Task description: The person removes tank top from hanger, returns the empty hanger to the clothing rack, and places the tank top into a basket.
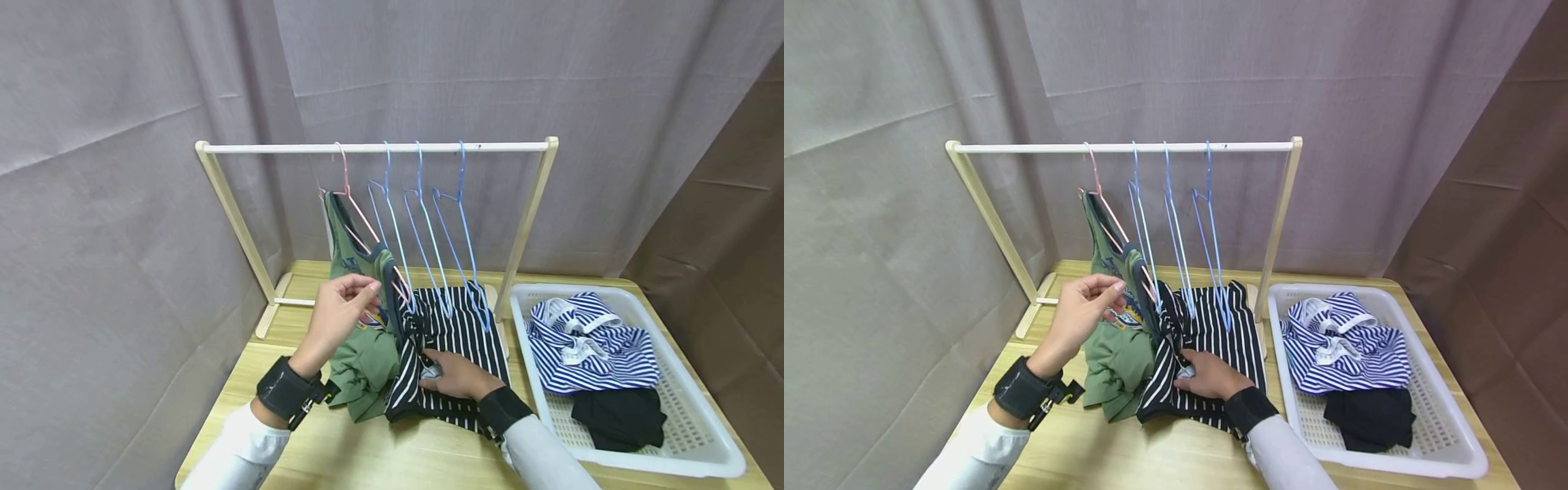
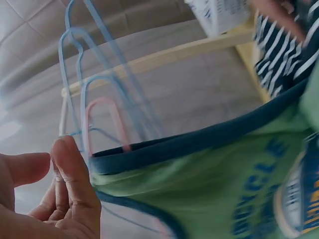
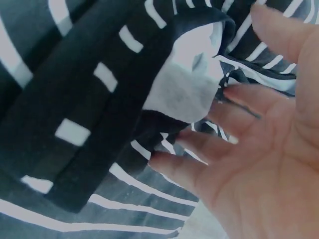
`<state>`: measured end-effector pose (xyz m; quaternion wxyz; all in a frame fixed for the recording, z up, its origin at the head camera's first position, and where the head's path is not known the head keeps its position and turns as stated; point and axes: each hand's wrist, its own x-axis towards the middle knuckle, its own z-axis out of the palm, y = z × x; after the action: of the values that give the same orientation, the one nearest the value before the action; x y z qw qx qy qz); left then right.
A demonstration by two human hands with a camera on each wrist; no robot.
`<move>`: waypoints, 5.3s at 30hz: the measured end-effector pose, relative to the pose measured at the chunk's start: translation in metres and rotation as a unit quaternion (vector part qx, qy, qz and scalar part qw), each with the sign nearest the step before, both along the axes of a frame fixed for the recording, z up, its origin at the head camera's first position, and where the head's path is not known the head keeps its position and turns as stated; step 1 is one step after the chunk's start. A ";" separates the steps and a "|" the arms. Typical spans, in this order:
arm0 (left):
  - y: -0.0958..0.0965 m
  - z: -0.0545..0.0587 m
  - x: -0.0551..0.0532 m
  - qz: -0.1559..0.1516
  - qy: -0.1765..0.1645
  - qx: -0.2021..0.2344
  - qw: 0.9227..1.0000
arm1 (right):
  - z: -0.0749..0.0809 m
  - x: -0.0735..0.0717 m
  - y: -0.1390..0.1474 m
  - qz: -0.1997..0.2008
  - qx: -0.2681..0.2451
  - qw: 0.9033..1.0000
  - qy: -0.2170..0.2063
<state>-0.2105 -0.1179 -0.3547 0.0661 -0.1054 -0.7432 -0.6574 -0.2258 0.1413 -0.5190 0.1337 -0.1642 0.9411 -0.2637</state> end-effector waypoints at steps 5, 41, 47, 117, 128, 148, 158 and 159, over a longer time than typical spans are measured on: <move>-0.001 -0.037 0.014 -0.017 -0.029 0.028 0.999 | 0.001 -0.008 0.005 -0.049 -0.017 0.998 0.039; -0.011 -0.130 0.070 -0.014 -0.151 0.034 0.988 | -0.002 -0.084 -0.041 -0.242 0.049 0.969 0.009; -0.016 -0.131 0.075 -0.013 -0.153 0.038 0.987 | -0.010 -0.084 -0.030 -0.224 0.095 0.969 0.036; -0.028 -0.146 0.087 -0.053 -0.176 -0.008 0.983 | 0.005 -0.056 0.008 -0.023 0.127 0.991 0.029; -0.026 -0.144 0.088 -0.057 -0.174 -0.011 0.983 | -0.021 -0.071 0.022 0.007 0.105 0.991 0.079; -0.027 -0.141 0.090 -0.069 -0.158 -0.011 0.985 | 0.071 -0.049 0.072 -0.025 0.049 0.965 0.256; -0.026 -0.139 0.089 -0.072 -0.156 -0.014 0.985 | 0.125 -0.021 0.110 -0.090 0.021 0.963 0.252; -0.026 -0.139 0.089 -0.072 -0.156 -0.014 0.985 | 0.129 -0.017 0.114 -0.096 0.022 0.961 0.258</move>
<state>-0.1219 -0.1437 -0.4940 -0.0999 -0.0560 -0.7442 -0.6581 -0.2429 0.2554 -0.3905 -0.1355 -0.1327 0.9605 -0.2035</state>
